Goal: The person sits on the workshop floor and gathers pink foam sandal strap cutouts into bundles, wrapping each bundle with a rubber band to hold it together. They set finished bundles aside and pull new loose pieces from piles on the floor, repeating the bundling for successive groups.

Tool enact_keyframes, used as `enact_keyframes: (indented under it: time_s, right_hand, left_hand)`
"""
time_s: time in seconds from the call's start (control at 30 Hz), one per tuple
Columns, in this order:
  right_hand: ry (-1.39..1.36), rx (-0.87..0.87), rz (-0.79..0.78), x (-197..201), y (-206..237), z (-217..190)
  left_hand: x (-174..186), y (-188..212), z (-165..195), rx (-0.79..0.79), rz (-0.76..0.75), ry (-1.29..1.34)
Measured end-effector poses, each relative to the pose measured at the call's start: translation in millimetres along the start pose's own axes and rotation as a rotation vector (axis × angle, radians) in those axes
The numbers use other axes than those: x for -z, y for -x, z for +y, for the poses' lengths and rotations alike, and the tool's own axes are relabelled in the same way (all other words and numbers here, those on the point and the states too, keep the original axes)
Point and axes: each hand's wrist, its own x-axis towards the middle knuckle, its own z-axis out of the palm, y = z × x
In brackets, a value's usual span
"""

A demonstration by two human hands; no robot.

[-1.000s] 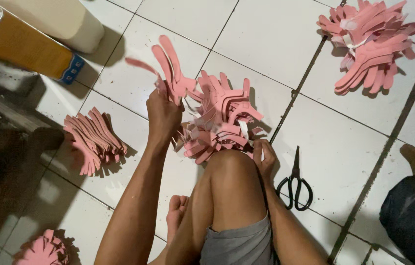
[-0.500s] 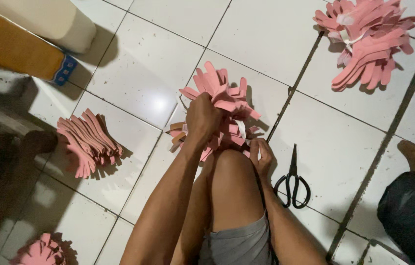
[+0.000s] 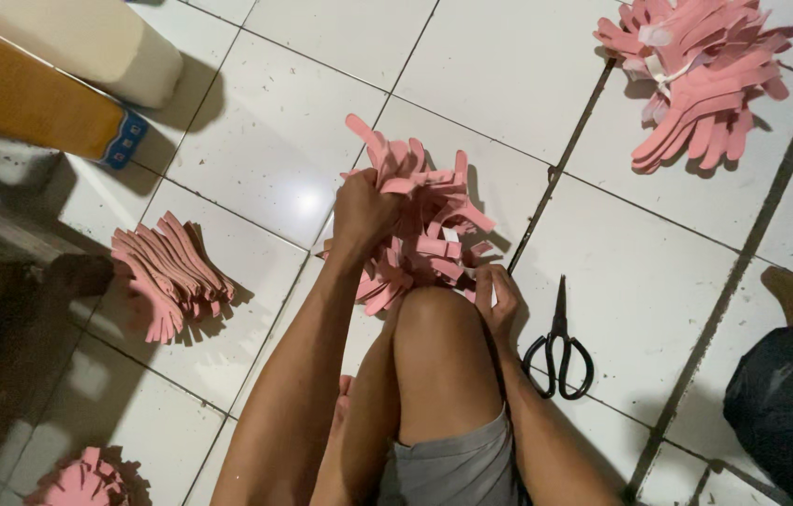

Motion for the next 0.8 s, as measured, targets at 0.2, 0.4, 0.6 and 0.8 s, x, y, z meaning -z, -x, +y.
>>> enact_keyframes:
  time_s: [0.2, 0.4, 0.6, 0.8]
  right_hand:
    - [-0.083, 0.003, -0.008, -0.9, 4.3, 21.2]
    - [-0.163, -0.141, 0.071, -2.8, 6.7, 50.5]
    - [-0.726, -0.409, 0.099, 9.6, -5.1, 60.5]
    - [-0.935, -0.435, 0.033, 17.6, -13.8, 54.3]
  left_hand:
    - [-6.0, -1.3, -4.0, 0.047, -0.022, -0.043]
    - [-31.9, 11.1, 9.6, -0.001, -0.052, -0.167]
    - [-14.3, 12.9, 33.0, 0.041, -0.133, -0.269]
    - [0.4, 3.4, 15.7, -0.032, 0.001, -0.102]
